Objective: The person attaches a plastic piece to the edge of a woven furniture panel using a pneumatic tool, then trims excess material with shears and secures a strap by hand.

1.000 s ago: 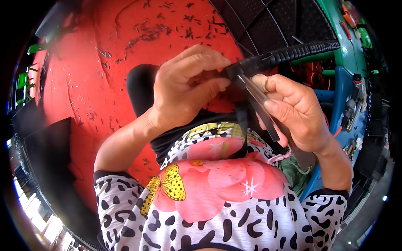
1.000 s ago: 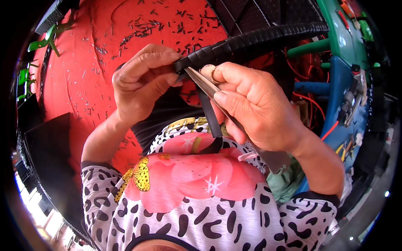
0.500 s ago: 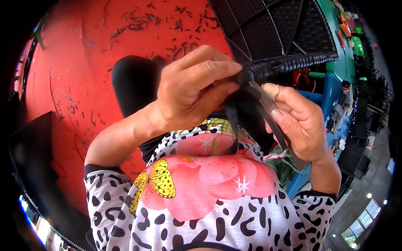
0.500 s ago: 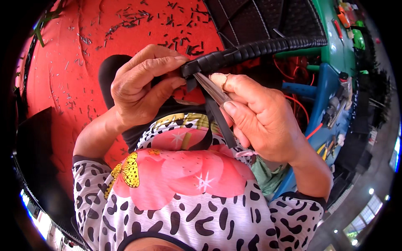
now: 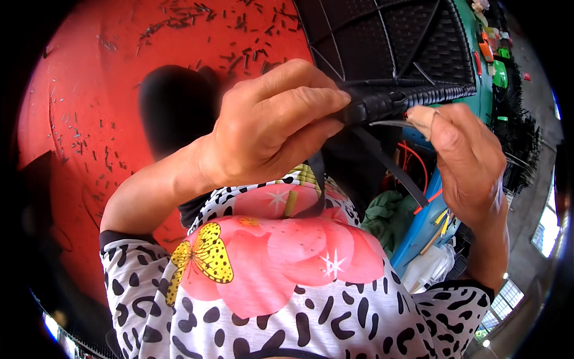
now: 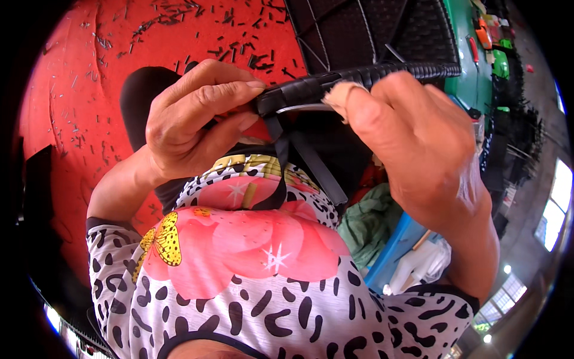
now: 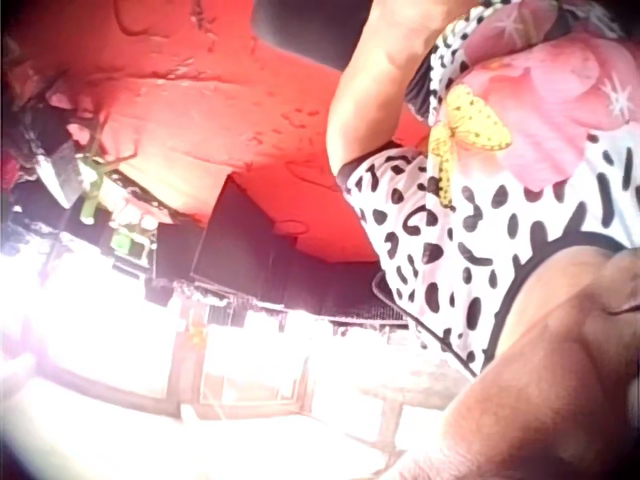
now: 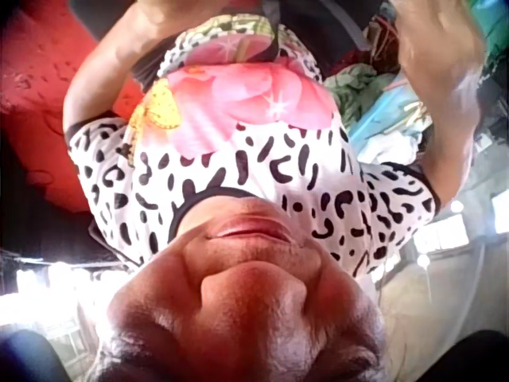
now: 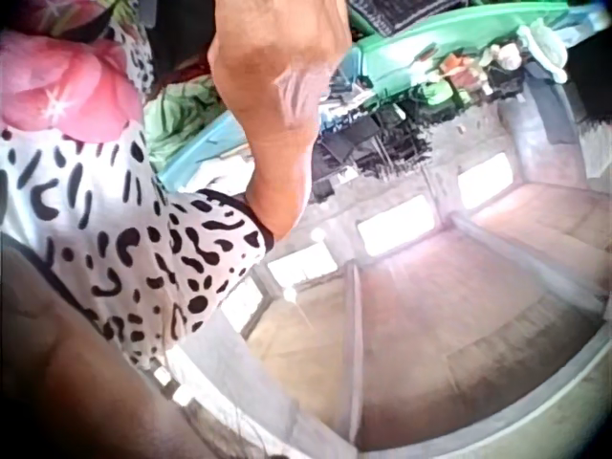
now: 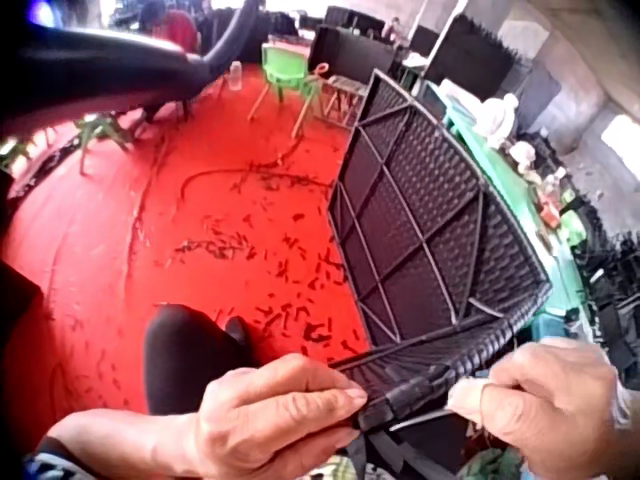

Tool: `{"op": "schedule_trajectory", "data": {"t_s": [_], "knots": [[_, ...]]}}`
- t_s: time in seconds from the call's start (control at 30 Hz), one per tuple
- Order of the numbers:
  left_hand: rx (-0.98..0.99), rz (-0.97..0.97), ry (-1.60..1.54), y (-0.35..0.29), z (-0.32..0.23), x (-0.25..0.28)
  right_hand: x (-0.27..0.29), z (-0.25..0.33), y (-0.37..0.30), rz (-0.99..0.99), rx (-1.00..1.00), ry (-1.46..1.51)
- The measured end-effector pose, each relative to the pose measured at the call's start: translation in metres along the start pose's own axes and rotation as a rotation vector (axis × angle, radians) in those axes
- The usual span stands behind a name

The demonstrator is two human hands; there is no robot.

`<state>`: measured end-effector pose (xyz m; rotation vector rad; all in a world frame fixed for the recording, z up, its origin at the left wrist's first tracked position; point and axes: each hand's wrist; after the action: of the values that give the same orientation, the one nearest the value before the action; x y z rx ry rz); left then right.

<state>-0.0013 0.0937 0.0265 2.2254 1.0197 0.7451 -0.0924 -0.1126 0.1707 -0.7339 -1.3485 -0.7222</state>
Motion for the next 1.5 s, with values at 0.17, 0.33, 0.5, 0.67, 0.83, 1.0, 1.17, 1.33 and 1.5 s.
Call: {"op": "schedule_trajectory", "data": {"t_s": [0.17,0.33,0.5,0.67,0.83,1.0,1.17,1.33,1.5], "knots": [[-0.044,-0.004,0.016,0.001,-0.001,-0.002,0.003,-0.005,0.014,-0.029,0.097,-0.18],[-0.051,-0.001,0.046,0.001,-0.004,-0.002,-0.002,-0.007,0.017,-0.099,0.093,-0.2],[-0.098,-0.014,0.14,0.001,-0.007,-0.003,0.006,-0.012,0.021,-0.046,0.194,-0.244],[-0.171,0.018,0.316,0.002,-0.007,-0.002,0.004,-0.024,0.028,-0.075,0.389,-0.271],[-0.284,0.064,0.443,0.005,-0.003,-0.002,0.008,-0.023,0.04,-0.033,0.439,-0.232],[-0.264,0.098,0.466,0.005,-0.002,-0.002,0.005,-0.027,0.043,0.006,0.472,-0.188],[-0.155,0.085,0.402,0.006,-0.002,-0.007,-0.004,-0.037,0.039,-0.042,0.487,-0.188],[-0.124,0.145,0.304,0.007,0.012,-0.004,-0.015,-0.041,0.031,-0.016,0.368,-0.112],[-0.003,0.12,0.036,0.005,0.02,-0.004,-0.031,-0.034,0.014,-0.086,0.018,0.121]]}}
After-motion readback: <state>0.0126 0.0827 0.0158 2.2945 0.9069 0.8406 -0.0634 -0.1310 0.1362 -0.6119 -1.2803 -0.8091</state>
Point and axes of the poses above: each hand's wrist, its own y-axis towards the middle knuckle, its own x-axis out of the back of the hand, z = x × y, and after that the axes turned 5 degrees about x, right-handed
